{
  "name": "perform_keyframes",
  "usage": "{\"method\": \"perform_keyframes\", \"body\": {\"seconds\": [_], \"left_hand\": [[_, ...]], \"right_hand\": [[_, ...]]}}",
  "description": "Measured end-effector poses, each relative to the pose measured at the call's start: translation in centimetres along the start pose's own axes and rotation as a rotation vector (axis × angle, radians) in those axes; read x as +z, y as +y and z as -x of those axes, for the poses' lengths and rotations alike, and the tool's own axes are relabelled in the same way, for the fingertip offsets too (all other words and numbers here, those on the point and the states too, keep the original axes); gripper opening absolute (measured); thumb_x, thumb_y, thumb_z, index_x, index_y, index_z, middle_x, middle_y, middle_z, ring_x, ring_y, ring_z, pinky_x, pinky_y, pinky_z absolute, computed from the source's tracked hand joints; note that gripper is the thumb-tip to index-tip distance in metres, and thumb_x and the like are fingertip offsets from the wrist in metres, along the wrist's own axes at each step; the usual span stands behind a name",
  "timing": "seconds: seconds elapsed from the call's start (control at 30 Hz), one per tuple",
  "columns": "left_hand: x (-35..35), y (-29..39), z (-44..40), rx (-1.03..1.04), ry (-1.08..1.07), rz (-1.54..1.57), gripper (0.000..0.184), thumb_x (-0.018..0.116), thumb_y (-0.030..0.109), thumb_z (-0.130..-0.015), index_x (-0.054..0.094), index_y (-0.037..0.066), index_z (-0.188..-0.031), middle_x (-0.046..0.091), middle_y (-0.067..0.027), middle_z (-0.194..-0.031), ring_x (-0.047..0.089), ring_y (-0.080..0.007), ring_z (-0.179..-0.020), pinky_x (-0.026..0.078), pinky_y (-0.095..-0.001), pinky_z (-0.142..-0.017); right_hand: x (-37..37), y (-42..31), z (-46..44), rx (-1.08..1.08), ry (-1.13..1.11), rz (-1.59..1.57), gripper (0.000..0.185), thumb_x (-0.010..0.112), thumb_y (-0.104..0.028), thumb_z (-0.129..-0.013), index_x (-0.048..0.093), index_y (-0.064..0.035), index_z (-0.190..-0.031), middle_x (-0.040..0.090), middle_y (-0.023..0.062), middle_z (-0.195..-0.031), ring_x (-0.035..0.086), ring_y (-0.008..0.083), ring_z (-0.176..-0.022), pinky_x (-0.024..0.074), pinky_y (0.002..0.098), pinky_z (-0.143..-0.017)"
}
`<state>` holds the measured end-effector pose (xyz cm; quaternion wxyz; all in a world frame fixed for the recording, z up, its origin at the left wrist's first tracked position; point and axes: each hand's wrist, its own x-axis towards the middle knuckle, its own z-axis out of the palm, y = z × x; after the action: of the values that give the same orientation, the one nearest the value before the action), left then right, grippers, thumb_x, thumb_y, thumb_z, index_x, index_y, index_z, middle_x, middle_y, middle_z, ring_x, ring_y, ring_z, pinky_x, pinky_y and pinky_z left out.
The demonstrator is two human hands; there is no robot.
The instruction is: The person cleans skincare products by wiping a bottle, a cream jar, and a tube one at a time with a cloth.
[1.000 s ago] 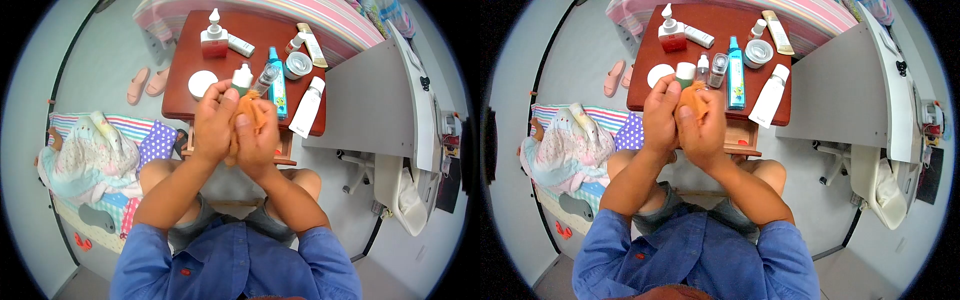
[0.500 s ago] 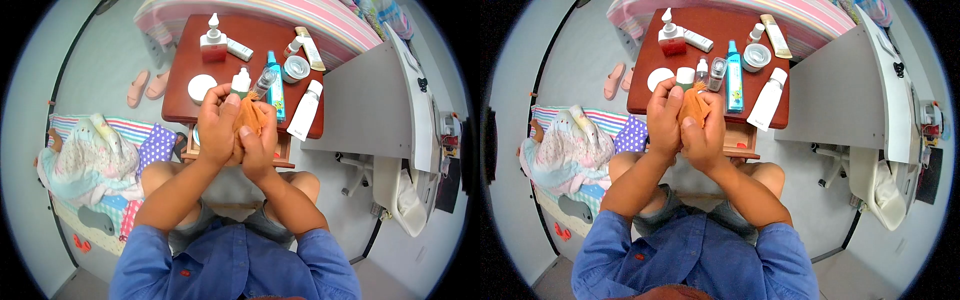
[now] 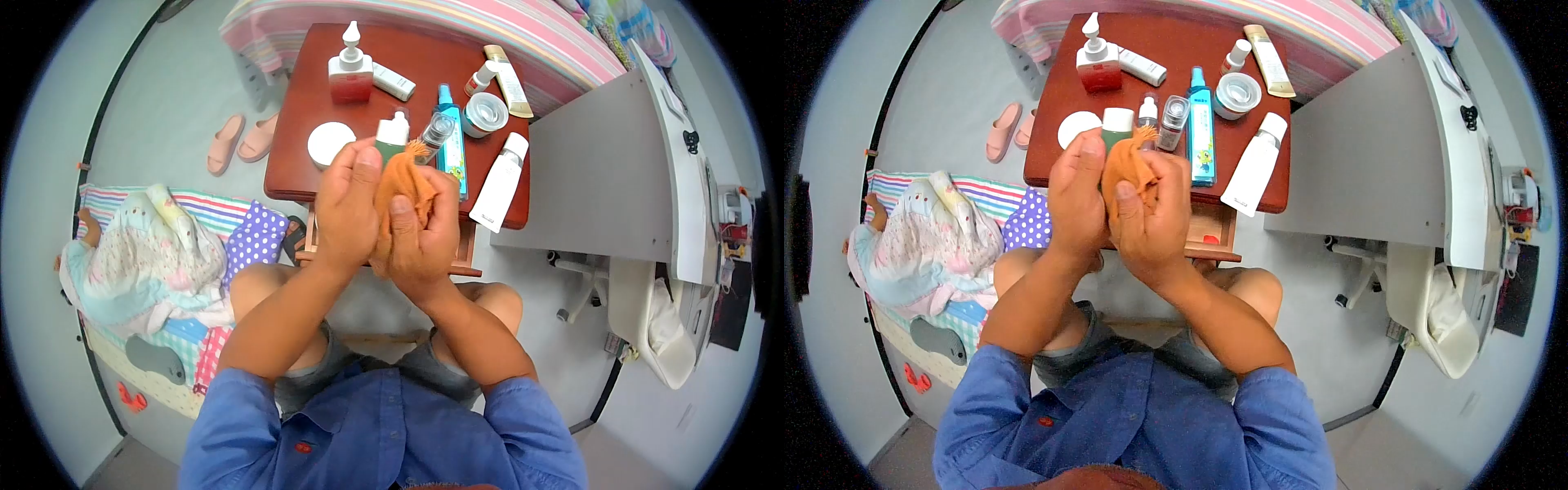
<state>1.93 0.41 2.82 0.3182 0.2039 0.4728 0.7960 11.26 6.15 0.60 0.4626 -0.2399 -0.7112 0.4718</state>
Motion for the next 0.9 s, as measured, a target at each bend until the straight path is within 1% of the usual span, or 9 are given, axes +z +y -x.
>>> {"method": "perform_keyframes", "body": {"seconds": [0.07, 0.1, 0.17, 0.4, 0.53, 0.63, 0.77, 0.83, 0.9], "left_hand": [[0.0, -0.1, 0.3, -0.007, -0.024, -0.032, 0.039, 0.046, 0.031, -0.110, 0.059, -0.003, -0.124, 0.067, -0.0050, -0.104, 0.060, -0.0075, -0.093, 0.051, -0.0252, -0.083], [0.0, 0.0, 0.5, -0.008, -0.038, -0.060, 0.038, 0.046, 0.030, -0.110, 0.060, -0.003, -0.124, 0.067, -0.0049, -0.104, 0.060, -0.0073, -0.093, 0.051, -0.0252, -0.084], [0.2, -0.9, 1.1, -0.055, -0.043, -0.104, 0.041, 0.047, 0.031, -0.110, 0.062, -0.004, -0.124, 0.068, -0.0052, -0.104, 0.060, -0.0081, -0.094, 0.050, -0.0255, -0.084], [0.6, -1.9, 1.2, -0.121, -0.167, -0.142, 0.040, 0.049, 0.030, -0.109, 0.063, -0.004, -0.122, 0.068, -0.0062, -0.102, 0.059, -0.0103, -0.095, 0.049, -0.0279, -0.086], [-0.3, -1.8, -0.4, 0.044, 0.082, -0.151, 0.033, 0.048, 0.027, -0.109, 0.062, -0.002, -0.117, 0.065, -0.0044, -0.098, 0.057, -0.0083, -0.093, 0.048, -0.0261, -0.084], [-0.6, -1.5, -0.5, 0.140, 0.120, -0.244, 0.028, 0.048, 0.023, -0.109, 0.059, -0.001, -0.119, 0.064, -0.0048, -0.098, 0.056, -0.0068, -0.089, 0.048, -0.0253, -0.081], [1.5, -1.3, 1.5, 0.105, 0.034, -0.243, 0.027, 0.058, 0.023, -0.105, 0.061, 0.000, -0.118, 0.060, -0.0038, -0.096, 0.054, -0.0086, -0.082, 0.049, -0.0261, -0.073], [1.8, -1.7, 2.0, 0.284, -0.095, -0.443, 0.031, 0.061, 0.026, -0.103, 0.063, -0.002, -0.117, 0.059, -0.0066, -0.097, 0.055, -0.0090, -0.082, 0.049, -0.0257, -0.072], [2.1, -1.7, 2.5, 0.284, -0.143, -0.476, 0.032, 0.061, 0.026, -0.103, 0.063, -0.003, -0.116, 0.058, -0.0093, -0.099, 0.056, -0.0104, -0.081, 0.048, -0.0254, -0.071]], "right_hand": [[-0.2, -0.1, -0.3, -0.097, -0.065, 0.100, 0.032, 0.058, -0.018, -0.101, 0.052, -0.0015, -0.128, 0.060, 0.0061, -0.114, 0.057, 0.0142, -0.102, 0.0465, 0.0303, -0.094], [-0.5, -0.3, -0.8, -0.098, -0.064, 0.100, 0.032, 0.058, -0.018, -0.101, 0.052, -0.0015, -0.128, 0.060, 0.0061, -0.114, 0.057, 0.0142, -0.102, 0.0465, 0.0303, -0.094], [-1.5, -1.1, -2.3, 0.202, 0.051, -0.170, 0.028, 0.056, -0.016, -0.102, 0.052, -0.0015, -0.126, 0.059, 0.0068, -0.115, 0.057, 0.0143, -0.103, 0.0474, 0.0302, -0.093], [-2.3, -1.3, -2.3, 0.172, 0.067, -0.159, 0.032, 0.056, -0.020, -0.103, 0.050, -0.0009, -0.128, 0.059, 0.0092, -0.117, 0.056, 0.0150, -0.104, 0.0460, 0.0320, -0.096], [-0.5, -1.2, 0.2, 0.182, -0.058, -0.179, 0.036, 0.059, -0.020, -0.100, 0.047, -0.0003, -0.128, 0.056, 0.0100, -0.115, 0.054, 0.0153, -0.104, 0.0454, 0.0325, -0.095], [-0.5, -0.5, 0.5, -0.053, -0.144, -0.014, 0.037, 0.059, -0.020, -0.100, 0.045, -0.0007, -0.128, 0.054, 0.0103, -0.115, 0.053, 0.0148, -0.103, 0.0455, 0.0326, -0.094], [-1.8, -0.9, -1.1, 0.025, 0.011, -0.092, 0.034, 0.056, -0.022, -0.102, 0.047, -0.0008, -0.127, 0.054, 0.0093, -0.115, 0.053, 0.0143, -0.102, 0.0463, 0.0326, -0.092], [-2.5, -1.2, -2.3, 0.060, 0.105, -0.181, 0.033, 0.055, -0.023, -0.103, 0.048, -0.0009, -0.126, 0.055, 0.0090, -0.115, 0.054, 0.0144, -0.102, 0.0467, 0.0326, -0.092], [-3.2, -1.2, -3.1, 0.048, 0.182, -0.215, 0.033, 0.054, -0.026, -0.104, 0.046, -0.0008, -0.124, 0.056, 0.0096, -0.113, 0.055, 0.0146, -0.099, 0.0478, 0.0328, -0.088]]}}
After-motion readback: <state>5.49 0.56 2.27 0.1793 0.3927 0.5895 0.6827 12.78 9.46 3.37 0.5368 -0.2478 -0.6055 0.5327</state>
